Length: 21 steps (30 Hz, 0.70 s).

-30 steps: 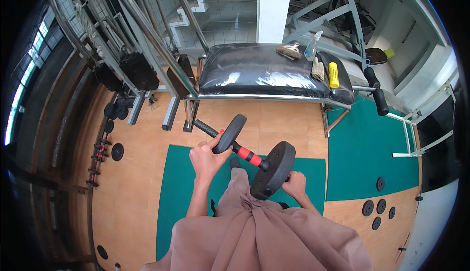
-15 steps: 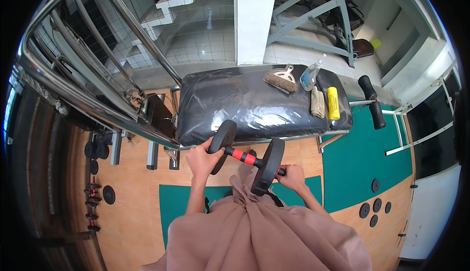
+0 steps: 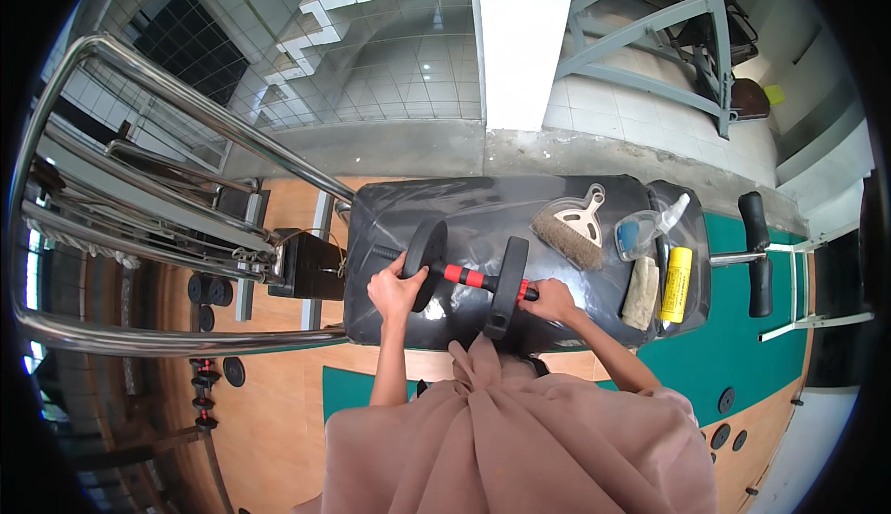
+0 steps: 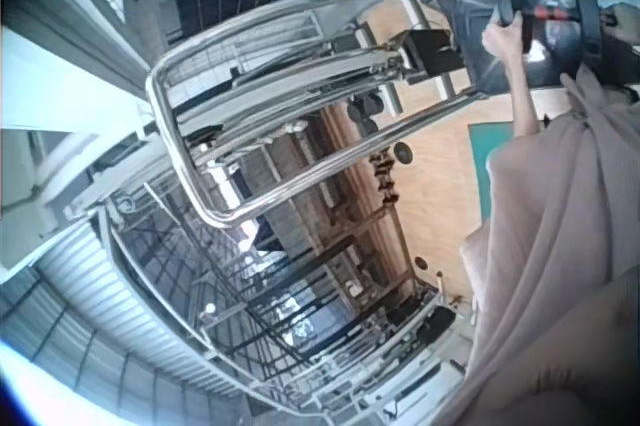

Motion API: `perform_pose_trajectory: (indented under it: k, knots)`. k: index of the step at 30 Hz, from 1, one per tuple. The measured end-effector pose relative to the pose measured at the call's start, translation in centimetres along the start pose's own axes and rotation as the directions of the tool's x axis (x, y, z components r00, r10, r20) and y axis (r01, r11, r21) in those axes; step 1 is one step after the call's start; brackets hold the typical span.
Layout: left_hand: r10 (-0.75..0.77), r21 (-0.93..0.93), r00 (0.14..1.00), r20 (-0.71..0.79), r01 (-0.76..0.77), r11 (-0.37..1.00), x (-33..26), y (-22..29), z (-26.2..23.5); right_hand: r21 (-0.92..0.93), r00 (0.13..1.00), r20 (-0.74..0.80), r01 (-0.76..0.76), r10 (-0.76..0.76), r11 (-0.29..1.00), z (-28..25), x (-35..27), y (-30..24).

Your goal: The person wipes a weight plate with a cloth, then assembles a dumbbell by inserting a bar and securing it with red collars. They place the dumbbell on the floor, pick up another dumbbell, and return to the bench to adjust the collars and wipe the bar with the cloth.

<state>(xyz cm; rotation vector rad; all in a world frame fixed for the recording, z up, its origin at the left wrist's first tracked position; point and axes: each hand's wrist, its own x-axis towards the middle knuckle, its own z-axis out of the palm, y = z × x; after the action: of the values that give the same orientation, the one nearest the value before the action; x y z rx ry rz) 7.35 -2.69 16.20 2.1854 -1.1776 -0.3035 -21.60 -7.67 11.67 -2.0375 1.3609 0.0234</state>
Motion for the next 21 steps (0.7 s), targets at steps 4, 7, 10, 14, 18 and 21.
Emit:
perform_pose_trajectory:
  k: [4, 7, 10, 14, 18, 21]
  knots:
    - [-0.039, 0.024, 0.997, -0.061, 0.040, 0.999, 2.3, -0.1, 3.1, -0.001, 0.998, 0.063, 0.021, -0.020, 1.000, -1.2, 2.5, 0.6]
    - [-0.056, 0.018, 0.996, 0.076, 0.055, 0.998, 3.7, 1.1, 3.1, -0.026, 0.994, 0.101, 0.046, -0.043, 0.999, -2.2, 3.4, 1.3]
    - [0.082, 0.048, 0.991, 0.107, -0.087, 0.995, 4.1, 1.6, 2.7, -0.022, 0.994, 0.088, 0.062, -0.060, 0.998, -1.3, 3.4, 1.5]
    - [0.552, -0.194, 0.824, 0.131, -0.524, 0.829, 2.0, 5.2, 2.5, -0.061, 0.996, 0.083, 0.019, -0.014, 0.998, -1.6, 3.7, 1.1]
    - [0.602, -0.213, 0.499, 0.623, -0.632, 0.745, 2.0, 3.9, 8.3, 0.002, 0.993, 0.096, 0.075, -0.075, 0.997, -1.5, 3.5, 1.2]
    - [0.463, -0.040, 0.442, 0.768, -0.689, 0.723, 2.7, 4.4, 10.9, 0.049, 0.987, 0.124, 0.099, -0.104, 0.994, -2.1, 3.2, 0.7]
